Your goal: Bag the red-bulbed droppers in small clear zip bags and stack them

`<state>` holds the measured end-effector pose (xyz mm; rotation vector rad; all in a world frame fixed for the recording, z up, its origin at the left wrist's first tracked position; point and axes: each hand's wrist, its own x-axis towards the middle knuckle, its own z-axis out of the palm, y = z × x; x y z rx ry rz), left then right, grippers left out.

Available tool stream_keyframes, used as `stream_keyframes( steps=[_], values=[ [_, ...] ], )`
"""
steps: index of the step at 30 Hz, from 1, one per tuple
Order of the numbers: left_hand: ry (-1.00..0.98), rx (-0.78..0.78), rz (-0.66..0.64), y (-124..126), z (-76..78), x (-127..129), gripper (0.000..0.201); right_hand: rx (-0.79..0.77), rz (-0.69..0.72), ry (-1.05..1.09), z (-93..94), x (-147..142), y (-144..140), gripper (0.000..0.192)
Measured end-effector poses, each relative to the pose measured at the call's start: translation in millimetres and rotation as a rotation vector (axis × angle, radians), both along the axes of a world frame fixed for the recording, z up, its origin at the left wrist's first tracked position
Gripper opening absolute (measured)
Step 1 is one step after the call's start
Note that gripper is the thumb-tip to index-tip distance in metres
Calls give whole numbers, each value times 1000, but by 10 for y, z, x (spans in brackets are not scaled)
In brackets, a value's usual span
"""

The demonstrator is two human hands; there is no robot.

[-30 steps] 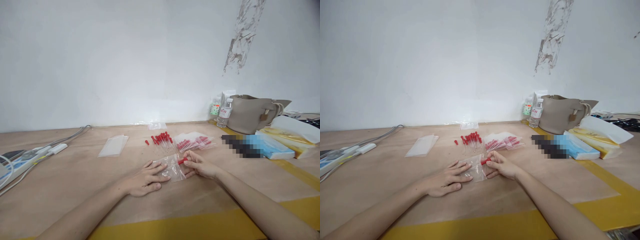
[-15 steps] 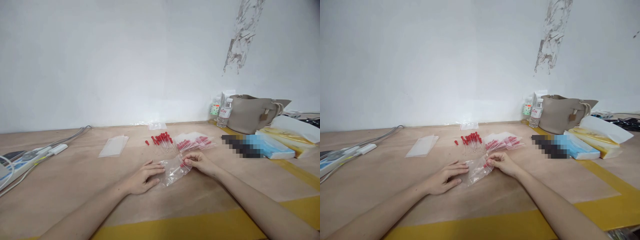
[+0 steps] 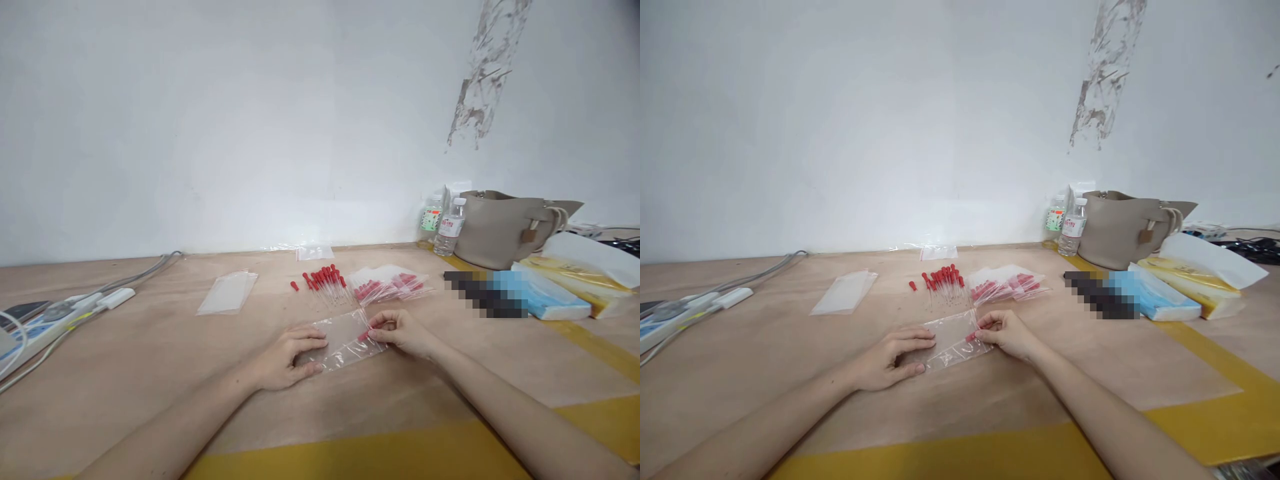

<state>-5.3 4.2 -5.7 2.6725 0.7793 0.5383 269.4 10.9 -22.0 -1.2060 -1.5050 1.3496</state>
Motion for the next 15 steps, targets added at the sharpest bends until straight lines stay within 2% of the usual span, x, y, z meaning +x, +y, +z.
stream_keyframes(
  steps=[9, 15],
  values=[
    [18, 3, 11, 3, -12, 4, 41, 126, -155, -64, 5, -88, -24, 28],
    [27, -8, 22, -15, 6, 3, 42, 51, -117, -71, 14, -82, -43, 29]
  ],
)
